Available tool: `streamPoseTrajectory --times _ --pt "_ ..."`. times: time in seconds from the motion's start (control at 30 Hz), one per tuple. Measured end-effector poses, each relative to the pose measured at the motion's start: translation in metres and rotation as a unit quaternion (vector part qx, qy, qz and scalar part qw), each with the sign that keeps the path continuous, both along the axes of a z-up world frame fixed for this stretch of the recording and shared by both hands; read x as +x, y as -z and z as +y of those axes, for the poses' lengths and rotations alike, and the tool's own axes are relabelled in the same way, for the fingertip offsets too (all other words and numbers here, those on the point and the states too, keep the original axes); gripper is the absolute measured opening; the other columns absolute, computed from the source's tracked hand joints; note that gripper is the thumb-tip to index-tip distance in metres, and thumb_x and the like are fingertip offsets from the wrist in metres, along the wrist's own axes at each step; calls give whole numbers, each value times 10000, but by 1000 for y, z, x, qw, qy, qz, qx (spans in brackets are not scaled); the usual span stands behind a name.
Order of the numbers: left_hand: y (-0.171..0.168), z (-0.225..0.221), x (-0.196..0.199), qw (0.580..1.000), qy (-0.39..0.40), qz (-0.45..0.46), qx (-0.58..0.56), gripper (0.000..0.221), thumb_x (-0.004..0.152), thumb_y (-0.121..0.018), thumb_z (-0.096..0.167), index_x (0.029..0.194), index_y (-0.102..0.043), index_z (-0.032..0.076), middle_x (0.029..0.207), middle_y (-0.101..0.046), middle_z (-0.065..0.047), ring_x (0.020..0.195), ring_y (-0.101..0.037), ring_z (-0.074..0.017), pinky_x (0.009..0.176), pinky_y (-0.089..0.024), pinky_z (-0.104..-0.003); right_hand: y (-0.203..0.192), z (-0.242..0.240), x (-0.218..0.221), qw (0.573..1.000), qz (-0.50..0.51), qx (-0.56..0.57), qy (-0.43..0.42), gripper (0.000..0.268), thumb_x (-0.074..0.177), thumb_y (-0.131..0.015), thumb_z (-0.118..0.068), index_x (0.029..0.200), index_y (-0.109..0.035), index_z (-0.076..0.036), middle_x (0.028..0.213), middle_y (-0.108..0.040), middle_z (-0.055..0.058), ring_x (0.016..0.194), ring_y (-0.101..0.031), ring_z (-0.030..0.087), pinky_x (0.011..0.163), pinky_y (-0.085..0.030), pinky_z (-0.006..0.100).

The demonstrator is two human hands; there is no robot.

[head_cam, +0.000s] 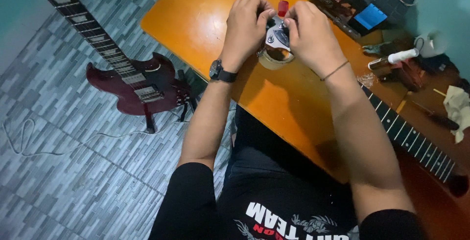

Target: The person is restringing a guitar neck, threading strings through tuning pegs and adjusting them on a workbench.

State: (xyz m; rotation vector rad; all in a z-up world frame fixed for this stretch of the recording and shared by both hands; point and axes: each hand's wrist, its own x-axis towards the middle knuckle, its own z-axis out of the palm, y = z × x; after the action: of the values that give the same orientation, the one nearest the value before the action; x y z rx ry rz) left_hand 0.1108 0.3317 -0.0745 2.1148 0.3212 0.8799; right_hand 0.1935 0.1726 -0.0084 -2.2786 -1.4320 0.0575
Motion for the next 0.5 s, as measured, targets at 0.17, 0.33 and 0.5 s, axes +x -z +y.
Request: streamPoseTrajectory --times 0.17,0.33,0.5 --pt "6 -2 4 999 -27 -9 31 119 938 -657 201 861 -624 116 860 -656 -41 811 -567 -247 724 -443 -381 -9 -14 -13 999 -45 6 -30 45 1044 -634 8 1052 -600 35 1028 -604 198 909 -593 345 735 -480 440" --pt "-4 -1 -4 1000 4 -25 -7 102 953 -626 189 889 -637 110 877 -663 -35 850 -578 -234 742 -456 -361 -1 -22 -4 996 -69 55 -28 130 995 -809 -94 1000 -691 -39 940 -623 93 832 -581 272 651 -445 397" --pt "-10 -1 -5 1000 11 -24 -9 93 949 -641 194 909 -657 111 898 -679 -36 859 -592 -238 756 -458 -364 -2 -19 -4 995 10 95 17 150 1031 -806 -103 936 -716 -31 896 -710 88 774 -611 194 653 -476 337"
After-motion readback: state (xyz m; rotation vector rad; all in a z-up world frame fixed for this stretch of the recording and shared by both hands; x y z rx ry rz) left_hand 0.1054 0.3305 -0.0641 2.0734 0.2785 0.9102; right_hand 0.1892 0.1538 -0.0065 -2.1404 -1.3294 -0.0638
